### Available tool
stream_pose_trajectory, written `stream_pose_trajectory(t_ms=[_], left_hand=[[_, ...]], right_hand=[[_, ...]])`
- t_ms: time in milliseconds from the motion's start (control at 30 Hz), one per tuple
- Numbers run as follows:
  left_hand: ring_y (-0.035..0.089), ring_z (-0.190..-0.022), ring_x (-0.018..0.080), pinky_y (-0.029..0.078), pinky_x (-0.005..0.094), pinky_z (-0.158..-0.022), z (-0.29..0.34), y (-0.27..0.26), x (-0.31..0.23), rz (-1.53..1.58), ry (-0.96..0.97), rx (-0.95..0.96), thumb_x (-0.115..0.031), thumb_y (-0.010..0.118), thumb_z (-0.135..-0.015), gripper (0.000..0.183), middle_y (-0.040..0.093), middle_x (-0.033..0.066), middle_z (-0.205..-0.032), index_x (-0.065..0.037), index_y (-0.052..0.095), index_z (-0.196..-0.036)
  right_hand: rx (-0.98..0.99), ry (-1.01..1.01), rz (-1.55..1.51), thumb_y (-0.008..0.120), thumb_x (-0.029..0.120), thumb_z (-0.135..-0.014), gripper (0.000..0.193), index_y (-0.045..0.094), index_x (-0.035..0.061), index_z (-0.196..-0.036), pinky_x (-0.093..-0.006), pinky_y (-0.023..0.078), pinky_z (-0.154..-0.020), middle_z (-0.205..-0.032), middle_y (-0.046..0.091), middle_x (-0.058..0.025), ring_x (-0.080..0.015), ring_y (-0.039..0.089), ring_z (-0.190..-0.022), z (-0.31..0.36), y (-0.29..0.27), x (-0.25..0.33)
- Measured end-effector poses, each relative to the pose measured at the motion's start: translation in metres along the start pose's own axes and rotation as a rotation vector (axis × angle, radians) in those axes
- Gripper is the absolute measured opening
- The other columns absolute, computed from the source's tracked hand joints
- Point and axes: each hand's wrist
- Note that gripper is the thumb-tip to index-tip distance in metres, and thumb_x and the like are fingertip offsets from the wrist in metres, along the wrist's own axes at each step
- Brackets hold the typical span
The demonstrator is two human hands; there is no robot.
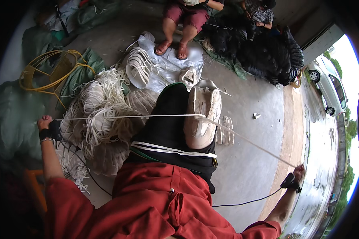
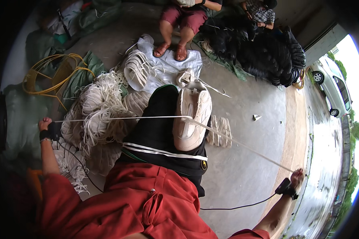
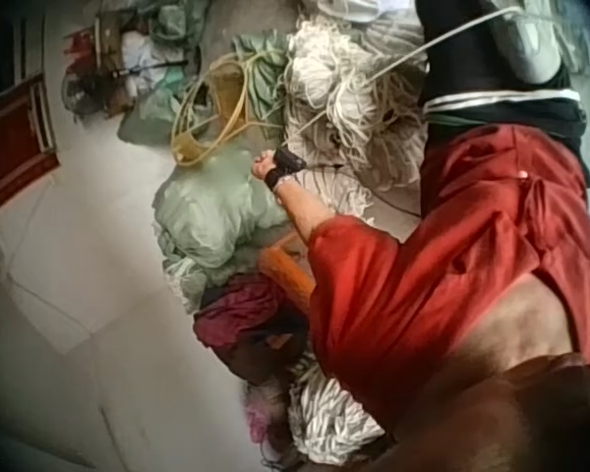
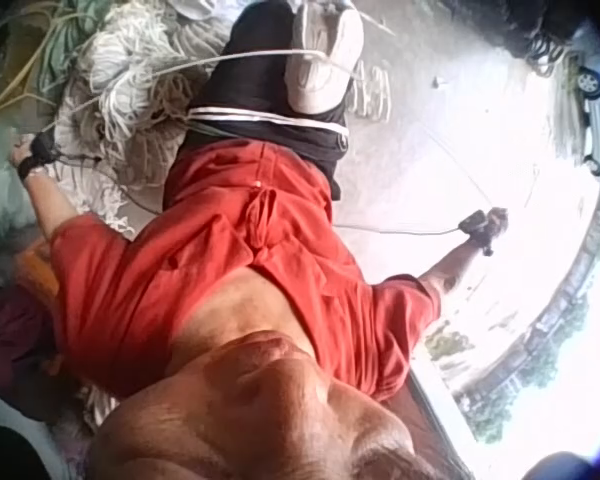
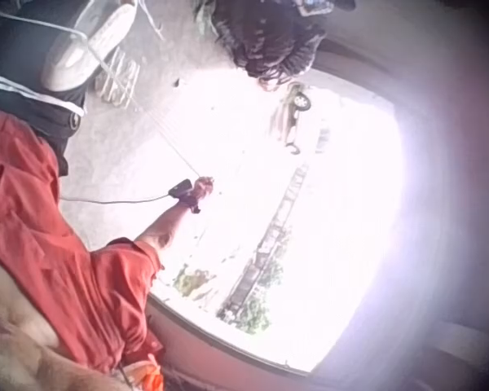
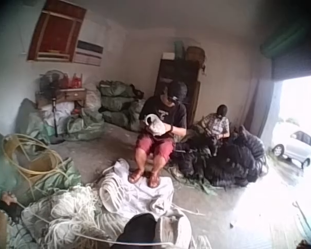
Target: The recorder is lacing a white shoe while sitting on the floor in a shoe manufacturing environment.
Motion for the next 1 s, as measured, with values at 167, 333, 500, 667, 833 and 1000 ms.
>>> stream_pose_trajectory(t_ms=[167, 333, 500, 667, 833, 1000], left_hand=[[0.056, -0.071, 0.0254, 0.043, 0.0342, -0.063, 0.002, -0.086, 0.031, -1.766, 0.567, -0.381, -0.006, 0.057, -0.070, 0.004, 0.056, 0.0108, -0.072, -0.008, 0.054, -0.072], [0.060, -0.080, 0.0244, 0.047, 0.0394, -0.076, 0.057, -0.039, 0.151, -1.747, 0.392, -0.093, -0.010, 0.062, -0.067, 0.014, 0.062, 0.0095, -0.080, -0.007, 0.059, -0.081], [0.045, -0.042, 0.0093, 0.038, 0.0224, -0.038, 0.204, 0.167, 0.266, -0.611, 0.023, 0.302, -0.011, 0.058, -0.077, 0.008, 0.048, -0.0004, -0.056, -0.006, 0.054, -0.072], [0.054, -0.048, 0.0095, 0.042, 0.0207, -0.041, 0.370, 0.287, 0.311, -0.498, -0.042, 1.173, -0.001, 0.052, -0.079, 0.010, 0.059, 0.0048, -0.064, 0.001, 0.061, -0.081], [0.051, -0.049, 0.0052, 0.041, 0.0213, -0.045, 0.424, 0.303, 0.345, -0.927, 0.278, 1.298, -0.004, 0.060, -0.075, 0.007, 0.059, 0.0024, -0.059, 0.001, 0.063, -0.073], [0.052, -0.053, 0.0050, 0.042, 0.0223, -0.049, 0.420, 0.299, 0.355, -0.848, 0.252, 1.334, -0.008, 0.061, -0.076, 0.010, 0.060, 0.0025, -0.061, 0.002, 0.063, -0.073]], right_hand=[[0.068, 0.010, 0.119, 0.044, -0.012, -0.051, 0.034, 0.046, 0.0064, -0.080, -0.0175, 0.035, -0.049, -0.068, 0.040, 0.0014, -0.0086, 0.040, -0.057, 0.056, -0.086, -0.025], [0.051, -0.102, 0.260, 0.045, -0.019, -0.046, 0.049, 0.044, 0.0069, -0.088, -0.0173, 0.034, -0.047, -0.070, 0.040, 0.0011, -0.0092, 0.038, -0.056, 0.088, -0.186, -0.099], [-0.014, -0.067, 0.434, 0.050, -0.015, -0.053, 0.038, 0.046, 0.0088, -0.083, -0.0193, 0.034, -0.050, -0.068, 0.042, 0.0014, -0.0087, 0.038, -0.056, 0.116, -0.281, -0.127], [-0.470, -0.046, 0.943, 0.048, 0.000, -0.079, 0.013, 0.054, 0.0055, -0.090, -0.0188, 0.036, -0.054, -0.075, 0.050, -0.0004, -0.0085, 0.043, -0.060, 0.192, -0.291, -0.127], [-0.548, 0.128, 0.580, 0.050, 0.003, -0.078, 0.012, 0.057, 0.0065, -0.087, -0.0185, 0.035, -0.052, -0.073, 0.052, 0.0004, -0.0092, 0.044, -0.058, 0.243, -0.247, -0.158], [-0.573, 0.564, -0.137, 0.047, 0.018, -0.090, 0.016, 0.060, 0.0102, -0.089, -0.0217, 0.037, -0.044, -0.065, 0.059, 0.0001, -0.0105, 0.045, -0.048, 0.242, -0.174, -0.179]])
Point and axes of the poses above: each hand's wrist, its own z-axis away from the middle knuckle, its own y-axis out of the palm, x = y × z
